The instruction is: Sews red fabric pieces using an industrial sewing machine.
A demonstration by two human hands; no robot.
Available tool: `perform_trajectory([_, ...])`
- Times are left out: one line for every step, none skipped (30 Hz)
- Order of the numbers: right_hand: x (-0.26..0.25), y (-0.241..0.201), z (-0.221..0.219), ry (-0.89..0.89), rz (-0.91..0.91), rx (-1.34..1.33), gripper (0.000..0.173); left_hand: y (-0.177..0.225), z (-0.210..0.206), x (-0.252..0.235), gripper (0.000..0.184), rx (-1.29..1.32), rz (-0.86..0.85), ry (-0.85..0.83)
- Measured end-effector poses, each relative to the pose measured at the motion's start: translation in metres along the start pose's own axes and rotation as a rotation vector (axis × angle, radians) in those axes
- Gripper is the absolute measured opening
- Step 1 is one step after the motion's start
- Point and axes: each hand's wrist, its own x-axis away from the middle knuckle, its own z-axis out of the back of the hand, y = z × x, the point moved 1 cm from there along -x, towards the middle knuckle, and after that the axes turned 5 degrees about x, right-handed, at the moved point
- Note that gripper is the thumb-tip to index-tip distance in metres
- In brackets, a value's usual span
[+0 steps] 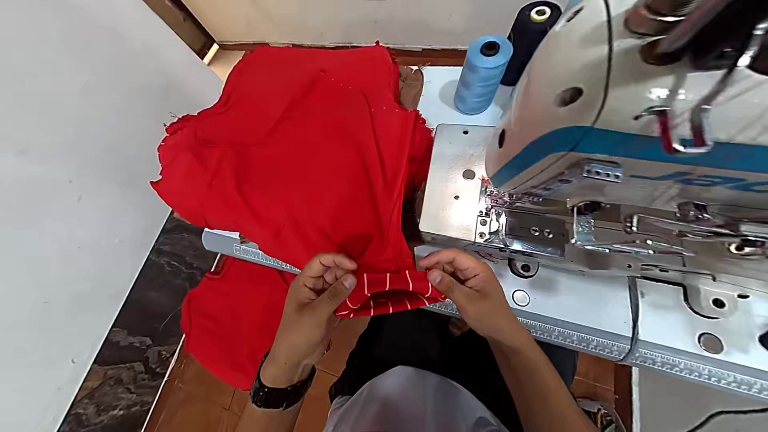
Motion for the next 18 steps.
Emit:
perform_trajectory([-0.005, 0.000, 0.003, -0.051, 0.004, -0.037, 0.023, -0.001, 0.003, 0.000, 0.020, 0.013, -0.012, -0.008])
perform_trajectory([-0.008, 0.000, 0.005, -0.104, 0.007, -0.077, 0.027, -0.003, 0.005, 0.001, 0.024, -0.013, -0.036, -0.021])
perform_trajectory([-0.010, 0.000, 0.006, -0.152, 0.011, -0.107, 0.031, -0.004, 0.007, 0.002, 0.024, -0.092, -0.068, -0.035])
perform_trajectory([-0.011, -0.001, 0.006, -0.192, 0.015, -0.116, 0.033, -0.004, 0.007, 0.004, 0.023, -0.209, -0.106, -0.038])
perform_trajectory([-0.011, -0.001, 0.005, -0.205, 0.016, -0.083, 0.033, -0.004, 0.004, 0.006, 0.023, -0.334, -0.148, -0.010])
perform_trajectory([-0.011, -0.001, 0.002, -0.177, 0.020, -0.013, 0.030, -0.005, 0.000, 0.008, 0.022, -0.451, -0.194, 0.042])
perform_trajectory([-0.010, -0.001, -0.003, -0.112, 0.037, 0.080, 0.024, -0.007, -0.005, 0.010, 0.020, -0.557, -0.246, 0.099])
perform_trajectory([-0.007, -0.001, -0.007, -0.040, 0.065, 0.195, 0.020, -0.008, -0.008, 0.012, 0.019, -0.651, -0.306, 0.137])
perform_trajectory([-0.005, -0.001, -0.011, 0.030, 0.110, 0.329, 0.016, -0.010, -0.009, 0.013, 0.018, -0.725, -0.374, 0.154])
perform_trajectory([-0.004, -0.002, -0.015, 0.107, 0.177, 0.470, 0.012, -0.011, -0.010, 0.015, 0.016, -0.796, -0.437, 0.156])
perform_trajectory([-0.002, -0.003, -0.017, 0.188, 0.259, 0.606, 0.009, -0.011, -0.010, 0.016, 0.015, -0.868, -0.495, 0.151])
perform_trajectory([0.000, -0.002, -0.018, 0.257, 0.345, 0.723, 0.007, -0.010, -0.011, 0.017, 0.015, -0.944, -0.549, 0.147])
perform_trajectory([0.003, -0.001, -0.019, 0.313, 0.418, 0.819, 0.008, -0.009, -0.011, 0.018, 0.016, -1.015, -0.598, 0.144])
perform_trajectory([0.007, 0.002, -0.020, 0.357, 0.476, 0.882, 0.009, -0.008, -0.012, 0.018, 0.017, -1.063, -0.641, 0.143])
perform_trajectory([0.010, 0.005, -0.022, 0.391, 0.520, 0.916, 0.008, -0.007, -0.014, 0.018, 0.018, -1.086, -0.675, 0.151])
perform_trajectory([0.013, 0.007, -0.026, 0.404, 0.543, 0.941, 0.005, -0.004, -0.017, 0.015, 0.018, -1.097, -0.699, 0.168])
perform_trajectory([0.014, 0.009, -0.031, 0.408, 0.545, 0.963, 0.002, -0.001, -0.021, 0.008, 0.018, -1.101, -0.721, 0.177])
perform_trajectory([0.012, 0.009, -0.035, 0.423, 0.538, 0.981, 0.006, 0.005, -0.030, -0.003, 0.019, -1.096, -0.738, 0.161])
